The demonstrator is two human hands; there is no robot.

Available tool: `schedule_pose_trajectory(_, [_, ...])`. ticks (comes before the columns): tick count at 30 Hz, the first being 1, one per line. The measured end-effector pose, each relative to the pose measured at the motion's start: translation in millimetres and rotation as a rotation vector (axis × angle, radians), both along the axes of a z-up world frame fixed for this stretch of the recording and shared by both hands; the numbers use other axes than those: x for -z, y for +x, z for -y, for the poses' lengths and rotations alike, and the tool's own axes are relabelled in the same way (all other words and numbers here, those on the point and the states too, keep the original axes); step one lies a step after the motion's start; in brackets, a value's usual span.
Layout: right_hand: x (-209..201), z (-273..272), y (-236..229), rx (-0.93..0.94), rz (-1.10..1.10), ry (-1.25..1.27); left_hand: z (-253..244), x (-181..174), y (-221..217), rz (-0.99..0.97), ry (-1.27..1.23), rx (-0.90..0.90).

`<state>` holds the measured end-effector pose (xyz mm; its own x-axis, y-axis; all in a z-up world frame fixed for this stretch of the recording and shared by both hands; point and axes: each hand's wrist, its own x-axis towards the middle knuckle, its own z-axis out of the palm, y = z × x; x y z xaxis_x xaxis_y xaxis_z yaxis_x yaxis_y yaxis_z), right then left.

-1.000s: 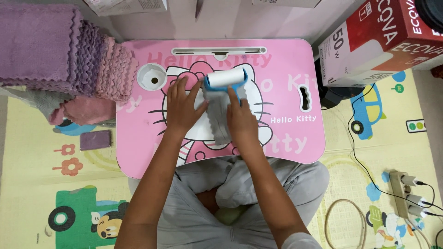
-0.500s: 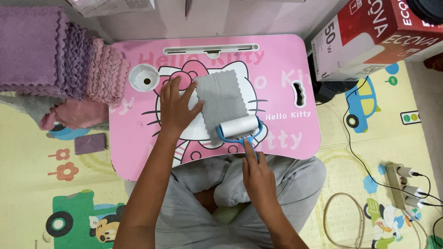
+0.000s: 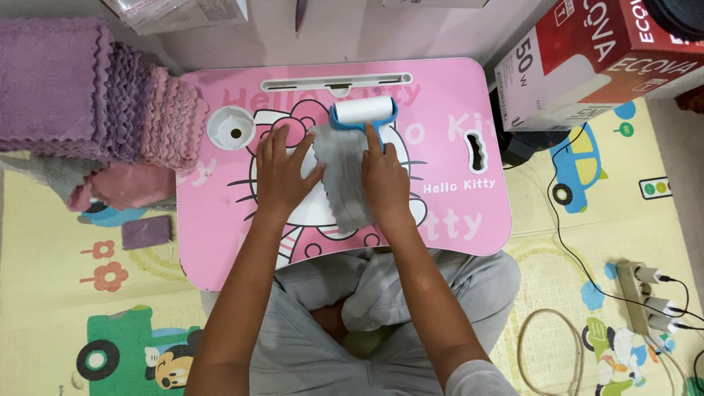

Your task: The person cleans purple and gray cloths using a lint roller on a small pink table. They pick up the cloths one at a time, roll the lint roller over them, and then move them to a stack.

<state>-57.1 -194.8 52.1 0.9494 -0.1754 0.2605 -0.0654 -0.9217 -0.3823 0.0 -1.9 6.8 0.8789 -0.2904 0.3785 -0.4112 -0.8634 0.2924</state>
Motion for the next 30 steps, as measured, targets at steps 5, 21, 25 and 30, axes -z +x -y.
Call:
schedule_pose_trajectory(5, [-13,2,-31,-0.033,0.006,-0.005,-1,-3,-1,-0.008,-0.002,-0.013])
schedule_pose_trajectory(21, [-22,51,-183,-0.151,-0.171,0.237,-2,2,-3,0.099,0.002,0.036])
schedule_pose_trajectory(25, [-63,64,-148,-0.113,0.119,0.365,-2,0,-2,0.118,0.03,0.041])
schedule_pose_trajectory(30, [-149,80,-82,-0.137,0.456,0.235,1,6,-2,0.147,0.011,-0.016])
